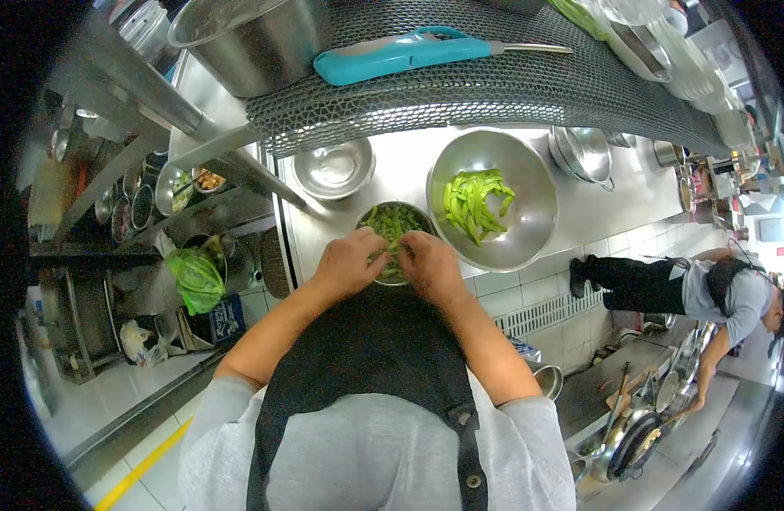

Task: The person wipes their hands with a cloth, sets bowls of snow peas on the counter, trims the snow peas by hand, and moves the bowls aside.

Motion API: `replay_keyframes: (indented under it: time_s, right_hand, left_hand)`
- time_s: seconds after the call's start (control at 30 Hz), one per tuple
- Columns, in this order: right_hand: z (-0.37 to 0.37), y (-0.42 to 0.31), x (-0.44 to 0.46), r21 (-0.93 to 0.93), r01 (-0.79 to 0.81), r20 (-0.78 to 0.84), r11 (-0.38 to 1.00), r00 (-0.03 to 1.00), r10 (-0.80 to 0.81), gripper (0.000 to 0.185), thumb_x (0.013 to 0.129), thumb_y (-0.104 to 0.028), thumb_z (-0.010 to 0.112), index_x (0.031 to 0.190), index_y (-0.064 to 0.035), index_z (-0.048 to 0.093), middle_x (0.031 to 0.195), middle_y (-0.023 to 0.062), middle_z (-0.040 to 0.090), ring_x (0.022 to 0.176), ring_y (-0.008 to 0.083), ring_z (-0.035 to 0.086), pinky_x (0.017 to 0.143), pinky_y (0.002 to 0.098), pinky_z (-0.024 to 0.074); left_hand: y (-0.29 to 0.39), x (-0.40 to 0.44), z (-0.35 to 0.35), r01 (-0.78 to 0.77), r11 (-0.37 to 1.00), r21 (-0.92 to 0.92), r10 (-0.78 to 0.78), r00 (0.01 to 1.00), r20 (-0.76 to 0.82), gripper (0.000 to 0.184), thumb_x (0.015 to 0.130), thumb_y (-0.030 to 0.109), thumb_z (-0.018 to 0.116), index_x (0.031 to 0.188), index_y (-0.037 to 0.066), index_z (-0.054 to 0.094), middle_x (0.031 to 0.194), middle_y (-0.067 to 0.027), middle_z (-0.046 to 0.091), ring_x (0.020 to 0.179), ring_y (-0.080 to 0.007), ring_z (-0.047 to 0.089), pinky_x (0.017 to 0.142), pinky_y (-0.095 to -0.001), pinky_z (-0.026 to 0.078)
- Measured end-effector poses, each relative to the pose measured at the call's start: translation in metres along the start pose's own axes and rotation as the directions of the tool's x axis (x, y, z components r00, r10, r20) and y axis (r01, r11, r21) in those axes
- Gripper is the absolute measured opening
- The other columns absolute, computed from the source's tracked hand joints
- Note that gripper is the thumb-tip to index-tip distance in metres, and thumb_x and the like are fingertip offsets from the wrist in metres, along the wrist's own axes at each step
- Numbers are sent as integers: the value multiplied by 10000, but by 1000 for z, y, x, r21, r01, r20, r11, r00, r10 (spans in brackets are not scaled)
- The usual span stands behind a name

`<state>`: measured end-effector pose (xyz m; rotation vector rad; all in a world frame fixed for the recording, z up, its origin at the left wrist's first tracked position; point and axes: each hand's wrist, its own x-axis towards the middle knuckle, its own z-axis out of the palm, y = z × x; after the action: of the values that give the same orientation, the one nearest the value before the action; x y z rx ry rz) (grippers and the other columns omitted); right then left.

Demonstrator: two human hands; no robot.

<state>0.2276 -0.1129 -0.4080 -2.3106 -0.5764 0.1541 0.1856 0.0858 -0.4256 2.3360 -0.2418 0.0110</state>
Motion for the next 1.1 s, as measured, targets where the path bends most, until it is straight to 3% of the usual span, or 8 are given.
replay_keyframes:
  time_s: [0.3,0.5,0.6,0.7,0.83,0.9,1.0,1.1]
  right_hand:
    - [2,-3,-4,3,-49,4,999,999,49,111,893,-81,673,988,-30,702,860,168,725,789,348,723,729,457,571]
    - [10,14,-1,661,-388,194,642,915,353,179,897,-134,721,991,15,687,775,106,692,693,115,641,674,314,538]
    - [-5,13,-2,486,-365,152,794,930,334,117,941,-100,674,979,10,681,806,37,707,720,89,649,654,274,524]
    - [-4,21,-8,264,-249,113,932,967,227,116,927,-91,687,990,6,705,807,51,722,714,106,662,670,287,535]
    - [0,24,-6,115,-143,137,983,983,127,156,912,-107,726,1018,7,734,880,106,738,729,155,687,697,327,555]
    - [4,20,-3,82,13,98,997,995,-21,182,908,-122,744,1030,12,741,929,134,742,737,179,696,709,345,561]
    - [-3,0,3,167,-79,119,983,991,59,209,911,-204,736,1043,-44,754,992,162,750,926,355,721,833,419,568]
    - [3,-5,8,252,-140,142,958,984,106,207,923,-190,719,1061,-39,750,966,161,753,904,367,724,814,417,569]
  left_hand:
    - [1,0,0,1,991,-132,-9,998,-57,169,883,203,711,911,36,704,870,-127,660,818,-375,675,717,-461,539]
    - [-7,-2,11,41,864,-502,-159,968,-195,160,921,173,750,985,29,723,819,-75,655,670,-207,628,602,-355,484]
    - [-27,3,0,304,233,-924,-626,774,97,167,986,190,720,1047,37,692,812,-16,628,575,-71,498,499,-258,369]
    - [-32,1,-8,194,144,-970,-629,775,62,168,1021,190,693,1100,47,654,820,11,602,530,-10,376,470,-199,257]
    - [-26,1,-9,187,150,-971,-653,756,45,151,1021,178,691,1083,46,650,815,5,614,534,-14,385,481,-200,272]
    - [-20,-1,-10,260,318,-912,-596,803,20,160,1016,174,695,1074,31,655,828,-4,634,597,-25,462,535,-203,351]
    - [-20,-4,-1,241,574,-783,-468,881,-72,139,1008,149,693,1072,28,670,885,-2,664,738,-45,556,666,-223,457]
    - [-18,-9,4,255,636,-728,-408,912,-38,137,1005,126,689,1080,14,670,938,-8,688,878,-76,621,823,-258,518]
